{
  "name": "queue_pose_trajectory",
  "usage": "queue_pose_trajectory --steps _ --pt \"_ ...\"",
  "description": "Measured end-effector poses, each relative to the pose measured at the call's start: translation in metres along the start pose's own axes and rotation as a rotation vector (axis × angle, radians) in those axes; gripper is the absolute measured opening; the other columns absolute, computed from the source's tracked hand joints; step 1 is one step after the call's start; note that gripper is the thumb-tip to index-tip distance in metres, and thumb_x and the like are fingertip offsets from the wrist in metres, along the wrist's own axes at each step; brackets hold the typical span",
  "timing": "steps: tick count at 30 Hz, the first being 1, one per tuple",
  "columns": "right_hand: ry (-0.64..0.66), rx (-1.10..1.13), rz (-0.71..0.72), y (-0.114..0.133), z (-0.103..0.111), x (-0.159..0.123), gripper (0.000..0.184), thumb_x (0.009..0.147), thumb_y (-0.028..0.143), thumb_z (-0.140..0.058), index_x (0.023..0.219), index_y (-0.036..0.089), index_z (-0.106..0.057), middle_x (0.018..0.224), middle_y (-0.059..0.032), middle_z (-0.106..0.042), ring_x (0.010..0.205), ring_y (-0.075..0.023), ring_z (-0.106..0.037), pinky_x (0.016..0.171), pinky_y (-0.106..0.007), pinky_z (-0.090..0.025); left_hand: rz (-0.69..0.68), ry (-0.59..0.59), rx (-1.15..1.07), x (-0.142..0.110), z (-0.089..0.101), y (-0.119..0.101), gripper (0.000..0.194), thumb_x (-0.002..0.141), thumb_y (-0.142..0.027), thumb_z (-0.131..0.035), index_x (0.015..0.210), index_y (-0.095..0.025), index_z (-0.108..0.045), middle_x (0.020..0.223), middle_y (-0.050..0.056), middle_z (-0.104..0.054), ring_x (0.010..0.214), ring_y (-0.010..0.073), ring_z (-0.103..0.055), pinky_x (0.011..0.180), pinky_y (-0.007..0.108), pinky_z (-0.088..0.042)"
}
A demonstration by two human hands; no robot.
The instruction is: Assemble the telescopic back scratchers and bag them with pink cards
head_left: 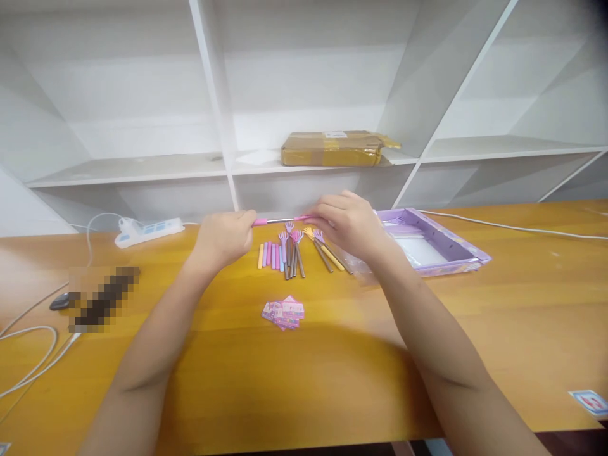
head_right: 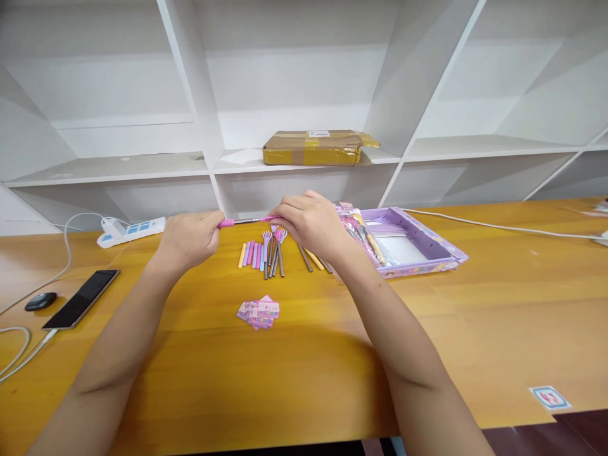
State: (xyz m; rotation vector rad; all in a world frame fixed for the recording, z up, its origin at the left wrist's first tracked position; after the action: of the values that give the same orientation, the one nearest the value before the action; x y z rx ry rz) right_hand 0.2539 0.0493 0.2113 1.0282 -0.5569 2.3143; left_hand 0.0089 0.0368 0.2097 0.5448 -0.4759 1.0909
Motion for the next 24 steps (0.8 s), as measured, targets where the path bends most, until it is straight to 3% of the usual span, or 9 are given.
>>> queue_pose_trajectory --steps 3,6,10,13,16,19,24 --pt "-0.036 0.002 -0.014 -0.019 -0.001 -0.003 0.025 0.113 0.037 -0.059 0.103 0.025 -0.08 0.089 -0.0046 -0.077 0.081 -0.0203 -0.066 0.078 -0.036 -0.039 0.017 -0.027 0.007 0.004 -0.009 0.023 0.017 0.085 -0.012 -0.055 0.074 -0.023 -0.06 0.066 0.006 -0.066 0.058 0.0229 -0.054 0.058 0.036 -0.018" --pt "-0.089 -0.016 -0.1 -0.058 0.008 -0.013 0.025 0.111 0.039 -0.062 0.099 0.026 -0.079 0.088 -0.0053 -0.076 0.085 -0.023 -0.066 0.081 -0.038 -0.041 0.057 -0.053 0.068 0.007 -0.014 0.064 0.017 0.088 -0.015 -0.055 0.077 -0.023 -0.065 0.076 0.009 -0.071 0.07 0.0258 -0.06 0.06 0.037 -0.021" --pt "-0.191 -0.009 -0.264 -0.127 0.037 -0.044 0.028 0.108 0.048 -0.064 0.094 0.028 -0.078 0.089 -0.0076 -0.074 0.087 -0.0269 -0.061 0.082 -0.041 -0.043 0.132 -0.169 0.129 0.005 -0.002 0.121 0.023 0.098 -0.023 -0.051 0.077 -0.025 -0.062 0.077 0.009 -0.067 0.082 0.0281 -0.058 0.065 0.039 -0.025" --pt "-0.313 -0.021 -0.323 -0.165 0.065 -0.071 0.029 0.105 0.051 -0.067 0.088 0.03 -0.078 0.084 -0.009 -0.073 0.082 -0.0262 -0.058 0.079 -0.041 -0.042 0.177 -0.25 0.125 -0.003 0.012 0.149 0.029 0.102 -0.025 -0.047 0.074 -0.025 -0.053 0.073 0.008 -0.059 0.085 0.0279 -0.049 0.07 0.04 -0.028" --pt "-0.386 -0.066 -0.364 -0.185 0.09 -0.095 0.022 0.101 0.044 -0.072 0.086 0.029 -0.078 0.089 -0.0114 -0.076 0.086 -0.0275 -0.062 0.083 -0.043 -0.044 0.18 -0.231 0.065 -0.01 0.019 0.163 0.035 0.109 -0.026 -0.041 0.074 -0.024 -0.048 0.076 0.006 -0.053 0.088 0.0258 -0.042 0.076 0.04 -0.029" --pt "-0.448 -0.143 -0.427 -0.195 0.108 -0.113 0.018 0.098 0.035 -0.073 0.08 0.029 -0.076 0.086 -0.0121 -0.077 0.085 -0.0281 -0.063 0.087 -0.045 -0.045 0.176 -0.244 0.012 -0.014 0.021 0.169 0.034 0.108 -0.029 -0.045 0.075 -0.024 -0.044 0.076 0.005 -0.051 0.087 0.0241 -0.039 0.077 0.04 -0.029" --pt "-0.438 -0.211 -0.588 -0.209 0.113 -0.128 0.013 0.091 0.024 -0.076 0.079 0.028 -0.074 0.091 -0.013 -0.079 0.089 -0.0282 -0.066 0.089 -0.044 -0.049 0.178 -0.219 0.067 -0.008 0.009 0.169 0.023 0.097 -0.018 -0.052 0.075 -0.024 -0.046 0.073 0.006 -0.054 0.088 0.0271 -0.048 0.073 0.039 -0.032"
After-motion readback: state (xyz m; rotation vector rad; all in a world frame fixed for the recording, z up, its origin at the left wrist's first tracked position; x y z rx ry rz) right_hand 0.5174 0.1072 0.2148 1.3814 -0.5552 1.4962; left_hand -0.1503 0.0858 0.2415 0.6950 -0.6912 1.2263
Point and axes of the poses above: each hand's wrist, its own x-axis towards the middle knuckle, its own z-axis out of the back of the hand, y = z × x, the point moved 5 cm from there along x, towards the middle knuckle
